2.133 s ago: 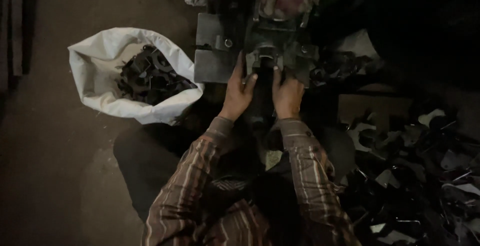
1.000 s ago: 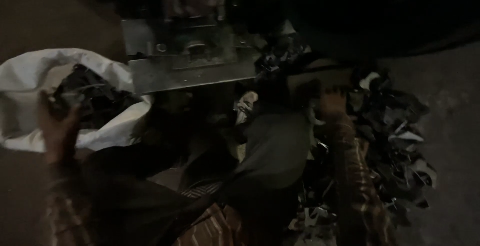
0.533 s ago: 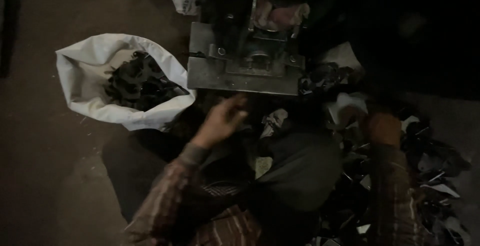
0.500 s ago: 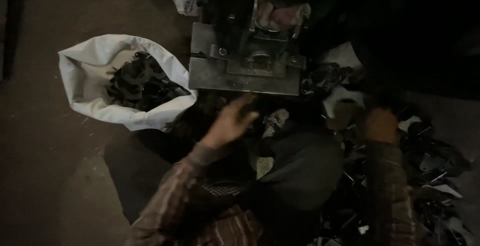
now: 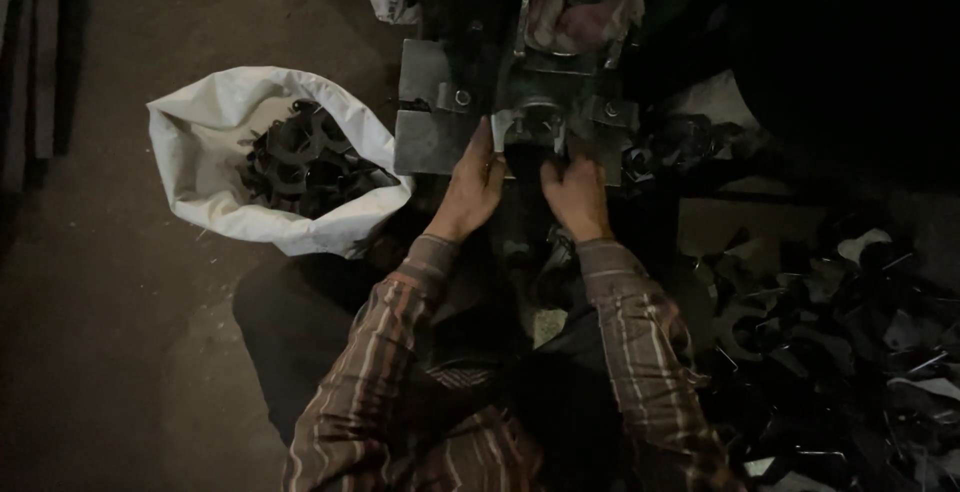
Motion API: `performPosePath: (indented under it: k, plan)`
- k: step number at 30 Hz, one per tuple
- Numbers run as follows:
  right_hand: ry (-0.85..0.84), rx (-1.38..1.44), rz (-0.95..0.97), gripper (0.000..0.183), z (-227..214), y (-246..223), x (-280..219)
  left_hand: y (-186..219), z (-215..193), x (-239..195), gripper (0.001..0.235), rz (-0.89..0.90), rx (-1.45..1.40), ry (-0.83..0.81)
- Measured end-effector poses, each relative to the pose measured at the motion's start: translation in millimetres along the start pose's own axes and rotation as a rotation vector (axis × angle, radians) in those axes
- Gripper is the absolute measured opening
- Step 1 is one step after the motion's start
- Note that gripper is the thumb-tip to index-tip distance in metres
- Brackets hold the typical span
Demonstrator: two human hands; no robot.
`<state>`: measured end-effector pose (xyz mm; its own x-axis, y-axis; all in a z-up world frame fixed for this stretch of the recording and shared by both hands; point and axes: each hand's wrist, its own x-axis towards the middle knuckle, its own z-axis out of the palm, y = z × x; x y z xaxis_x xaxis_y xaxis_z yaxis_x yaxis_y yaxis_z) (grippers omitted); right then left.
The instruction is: Feeding metal brackets into a press machine and collecting processed parts into a sack.
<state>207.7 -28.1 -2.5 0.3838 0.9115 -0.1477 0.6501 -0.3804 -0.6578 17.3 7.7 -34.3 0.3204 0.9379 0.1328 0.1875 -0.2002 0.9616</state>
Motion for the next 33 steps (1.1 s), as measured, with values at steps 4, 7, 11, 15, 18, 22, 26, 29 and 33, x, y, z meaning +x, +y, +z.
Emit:
performPosePath:
  k: [4, 7, 11, 15, 18, 22, 26, 29, 33]
  plan:
    - [0.004, 0.057, -0.089, 0.041, 2, 1, 2, -9, 2, 9, 0.066, 0.136, 0.066, 0.004]
    - [-0.041, -0.033, 0.012, 0.043, -4, -3, 4, -29, 8, 12, 0.07, 0.123, 0.235, 0.012]
    - [-0.011, -0.034, -0.03, 0.046, -4, 1, 1, 8, -1, 12, 0.065, 0.065, 0.066, -0.009]
    - [-0.039, 0.104, -0.281, 0.053, -44, -15, -32, -40, -32, -9, 0.049, 0.124, 0.313, 0.045]
    - [0.065, 0.133, -0.456, 0.046, -109, 1, -54, -115, -112, -23, 0.033, 0.461, 0.524, 0.155]
    - [0.163, -0.28, 0.083, 0.025, -163, 232, -47, -92, -212, -40, 0.029, -0.219, 0.332, 0.197]
    - [0.139, -0.738, 0.143, 0.055, -184, 359, -91, -71, -242, -50, 0.037, -0.232, 0.535, 0.184]
    - [-0.029, -1.177, 0.034, 0.04, -231, 467, -123, -76, -220, -47, 0.057, 0.011, 0.565, 0.142]
    - [0.02, -0.733, 0.112, 0.04, -182, 418, -86, -47, -152, -51, 0.04, -0.201, 0.258, -0.021]
